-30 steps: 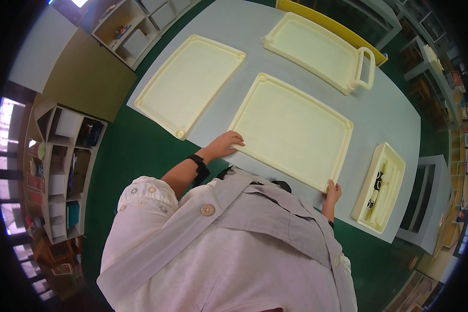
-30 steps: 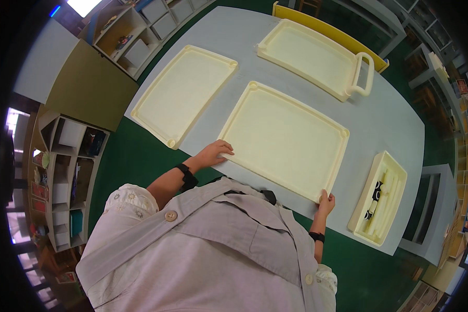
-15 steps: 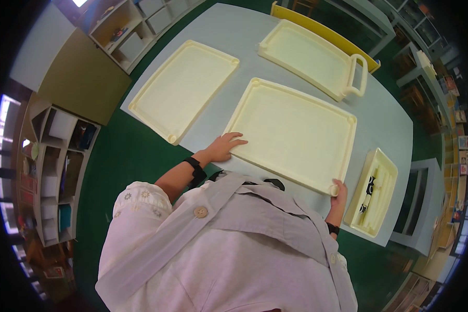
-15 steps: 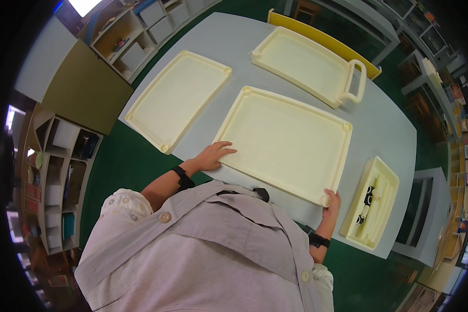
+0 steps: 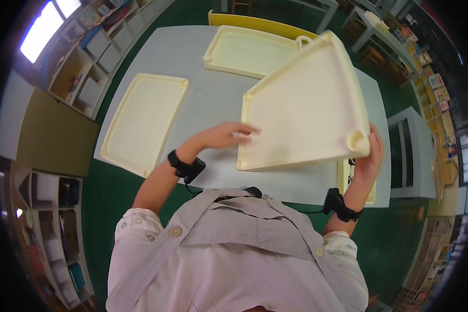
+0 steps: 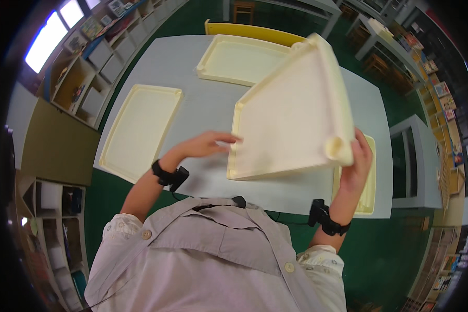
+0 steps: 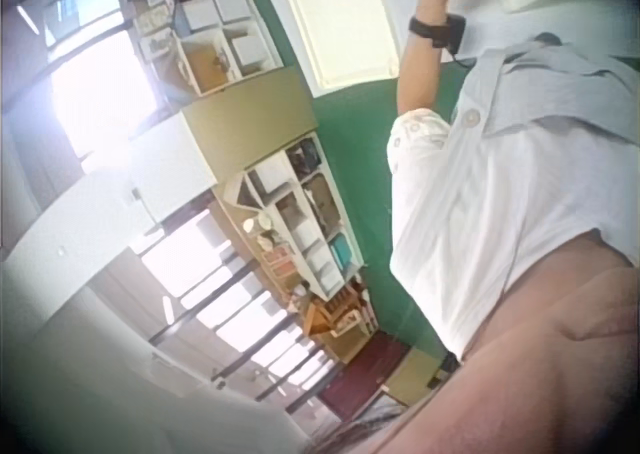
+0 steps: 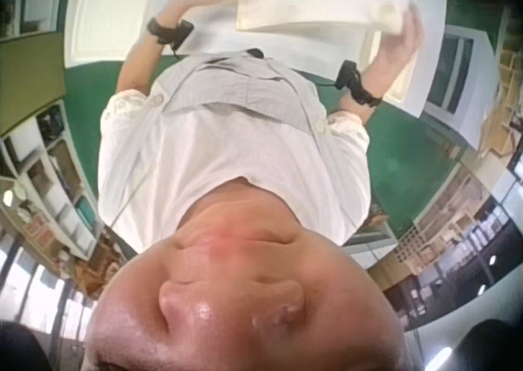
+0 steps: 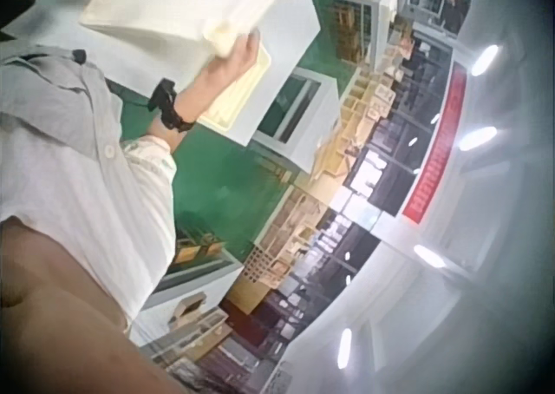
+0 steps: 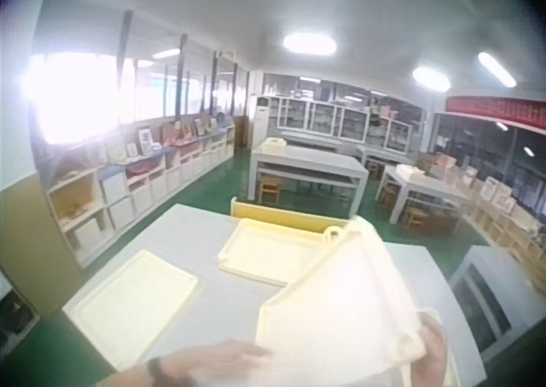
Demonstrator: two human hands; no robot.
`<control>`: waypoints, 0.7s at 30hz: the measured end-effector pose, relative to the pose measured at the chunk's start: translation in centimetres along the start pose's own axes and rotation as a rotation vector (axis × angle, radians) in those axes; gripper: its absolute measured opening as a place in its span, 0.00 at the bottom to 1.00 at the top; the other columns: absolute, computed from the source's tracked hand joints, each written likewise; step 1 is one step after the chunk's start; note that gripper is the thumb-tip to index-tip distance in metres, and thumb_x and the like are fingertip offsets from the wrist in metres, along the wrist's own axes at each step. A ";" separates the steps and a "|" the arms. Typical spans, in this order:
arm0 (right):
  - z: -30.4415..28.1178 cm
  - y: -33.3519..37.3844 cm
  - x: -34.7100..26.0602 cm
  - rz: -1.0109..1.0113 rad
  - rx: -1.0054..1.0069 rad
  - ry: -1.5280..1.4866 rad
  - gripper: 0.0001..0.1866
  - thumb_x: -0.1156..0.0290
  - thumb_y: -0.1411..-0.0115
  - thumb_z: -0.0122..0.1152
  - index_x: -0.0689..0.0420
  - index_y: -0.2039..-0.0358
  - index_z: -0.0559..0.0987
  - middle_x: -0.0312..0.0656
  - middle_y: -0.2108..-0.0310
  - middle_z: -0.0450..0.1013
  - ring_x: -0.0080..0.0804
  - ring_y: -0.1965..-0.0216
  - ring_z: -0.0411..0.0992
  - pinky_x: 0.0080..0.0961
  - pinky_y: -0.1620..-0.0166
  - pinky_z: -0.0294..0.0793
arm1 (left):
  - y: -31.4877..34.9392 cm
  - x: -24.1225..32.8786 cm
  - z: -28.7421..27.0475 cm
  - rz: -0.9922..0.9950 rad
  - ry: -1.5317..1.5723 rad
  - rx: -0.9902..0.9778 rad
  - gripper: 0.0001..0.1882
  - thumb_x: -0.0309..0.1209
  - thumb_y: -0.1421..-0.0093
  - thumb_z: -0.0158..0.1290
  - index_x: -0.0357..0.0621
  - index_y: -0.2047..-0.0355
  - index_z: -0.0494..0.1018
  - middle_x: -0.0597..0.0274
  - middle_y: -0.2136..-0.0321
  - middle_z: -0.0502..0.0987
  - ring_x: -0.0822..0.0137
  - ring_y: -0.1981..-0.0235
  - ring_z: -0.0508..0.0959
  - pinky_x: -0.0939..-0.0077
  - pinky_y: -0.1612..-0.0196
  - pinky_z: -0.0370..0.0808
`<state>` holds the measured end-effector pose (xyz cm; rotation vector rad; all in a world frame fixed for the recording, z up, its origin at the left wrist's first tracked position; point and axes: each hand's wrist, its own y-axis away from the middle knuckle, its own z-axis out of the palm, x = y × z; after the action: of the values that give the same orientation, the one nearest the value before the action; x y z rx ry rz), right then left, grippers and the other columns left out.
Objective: Assembling a three-tier plastic storage trolley by connecting trays and poles.
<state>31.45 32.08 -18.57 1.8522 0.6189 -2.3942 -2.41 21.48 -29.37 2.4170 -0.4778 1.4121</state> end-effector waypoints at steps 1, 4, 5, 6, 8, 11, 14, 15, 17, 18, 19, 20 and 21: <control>2.1 -0.1 -0.3 -0.045 -0.079 -0.017 0.24 0.64 0.47 0.51 0.69 0.55 0.67 0.46 0.57 0.68 0.32 0.56 0.67 0.25 0.51 0.63 | 0.6 3.4 -1.4 0.043 0.291 0.071 0.31 0.46 0.45 0.44 0.49 0.43 0.52 0.59 0.45 0.58 0.62 0.50 0.66 0.69 0.51 0.64; 9.5 0.2 -0.1 -0.015 -0.602 -0.048 0.29 0.57 0.48 0.52 0.64 0.50 0.64 0.46 0.51 0.64 0.33 0.50 0.62 0.28 0.48 0.59 | 2.9 9.1 -5.7 0.217 0.746 0.192 0.34 0.56 0.43 0.32 0.48 0.42 0.50 0.59 0.44 0.57 0.61 0.49 0.65 0.64 0.50 0.63; 11.8 0.0 0.7 0.011 -0.813 -0.066 0.28 0.59 0.47 0.52 0.60 0.48 0.63 0.43 0.48 0.61 0.32 0.46 0.58 0.30 0.47 0.58 | 3.6 8.9 -6.9 0.225 0.824 0.253 0.35 0.56 0.43 0.34 0.46 0.42 0.49 0.58 0.45 0.57 0.62 0.49 0.66 0.67 0.49 0.63; 14.0 0.5 1.2 0.054 -0.962 0.034 0.27 0.60 0.45 0.50 0.55 0.46 0.61 0.40 0.44 0.56 0.31 0.44 0.54 0.31 0.46 0.57 | 4.7 8.7 -8.2 0.233 0.904 0.319 0.37 0.57 0.44 0.35 0.44 0.42 0.49 0.58 0.45 0.57 0.63 0.50 0.66 0.69 0.49 0.63; 16.5 1.3 5.1 -0.103 -1.078 0.220 0.26 0.60 0.44 0.49 0.53 0.45 0.60 0.42 0.42 0.53 0.35 0.43 0.53 0.30 0.45 0.55 | 7.0 9.6 -9.4 0.131 0.880 0.627 0.37 0.54 0.44 0.39 0.41 0.43 0.49 0.58 0.47 0.60 0.66 0.52 0.68 0.76 0.51 0.65; 16.4 2.7 11.0 0.248 -1.085 0.254 0.26 0.57 0.44 0.48 0.53 0.46 0.61 0.46 0.43 0.53 0.40 0.44 0.54 0.30 0.44 0.54 | 13.5 5.7 -11.2 -0.187 0.729 0.920 0.32 0.42 0.45 0.44 0.38 0.45 0.52 0.57 0.53 0.66 0.68 0.57 0.71 0.79 0.54 0.67; 11.3 4.3 20.0 0.047 -1.032 0.776 0.27 0.54 0.46 0.50 0.53 0.48 0.64 0.47 0.44 0.55 0.46 0.46 0.56 0.34 0.45 0.56 | 15.9 3.7 -11.0 -0.012 0.835 0.839 0.28 0.33 0.49 0.45 0.35 0.48 0.56 0.57 0.57 0.69 0.67 0.61 0.72 0.79 0.57 0.69; 9.6 5.2 21.7 0.002 -1.003 0.946 0.27 0.54 0.47 0.50 0.53 0.49 0.65 0.47 0.45 0.55 0.47 0.46 0.56 0.35 0.46 0.57 | 17.5 1.6 -11.0 -0.049 0.845 0.845 0.28 0.32 0.50 0.45 0.34 0.49 0.57 0.57 0.58 0.69 0.67 0.61 0.72 0.79 0.58 0.69; 7.4 7.1 21.4 0.083 -1.078 1.422 0.26 0.58 0.50 0.53 0.52 0.50 0.66 0.47 0.45 0.55 0.51 0.46 0.55 0.37 0.47 0.60 | 18.3 -1.0 -9.6 -0.217 0.620 0.865 0.27 0.29 0.53 0.47 0.33 0.51 0.59 0.56 0.61 0.70 0.68 0.63 0.72 0.78 0.59 0.69; 6.7 7.9 21.5 0.075 -1.091 1.418 0.26 0.58 0.50 0.53 0.52 0.50 0.66 0.47 0.45 0.55 0.51 0.46 0.55 0.37 0.47 0.60 | 19.9 -4.6 -8.1 -0.342 0.472 1.024 0.27 0.26 0.54 0.48 0.33 0.52 0.60 0.57 0.62 0.70 0.69 0.64 0.71 0.79 0.60 0.69; 5.4 8.7 22.3 0.058 -0.934 1.355 0.24 0.61 0.51 0.55 0.52 0.52 0.68 0.46 0.45 0.56 0.52 0.47 0.55 0.38 0.49 0.61 | 20.0 -6.4 -6.7 -0.392 0.487 0.998 0.26 0.24 0.55 0.48 0.33 0.52 0.61 0.58 0.62 0.70 0.70 0.65 0.71 0.79 0.61 0.68; 4.2 9.5 22.7 0.048 -0.772 1.289 0.23 0.64 0.53 0.57 0.52 0.54 0.69 0.45 0.46 0.56 0.53 0.47 0.55 0.39 0.50 0.63 | 19.5 -7.3 -4.9 -0.442 0.439 0.995 0.25 0.25 0.54 0.48 0.33 0.53 0.61 0.59 0.64 0.71 0.71 0.66 0.70 0.80 0.61 0.67; 3.3 9.9 22.5 0.060 -0.766 1.291 0.23 0.64 0.53 0.57 0.52 0.54 0.69 0.45 0.46 0.56 0.53 0.47 0.55 0.39 0.50 0.63 | 19.6 -9.0 -3.0 -0.481 0.324 0.961 0.24 0.26 0.53 0.49 0.34 0.53 0.63 0.60 0.65 0.71 0.71 0.66 0.70 0.80 0.61 0.67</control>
<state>24.88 26.38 -41.81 2.5802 1.2046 -0.4192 -17.31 6.29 -34.08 2.5295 1.0142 1.9974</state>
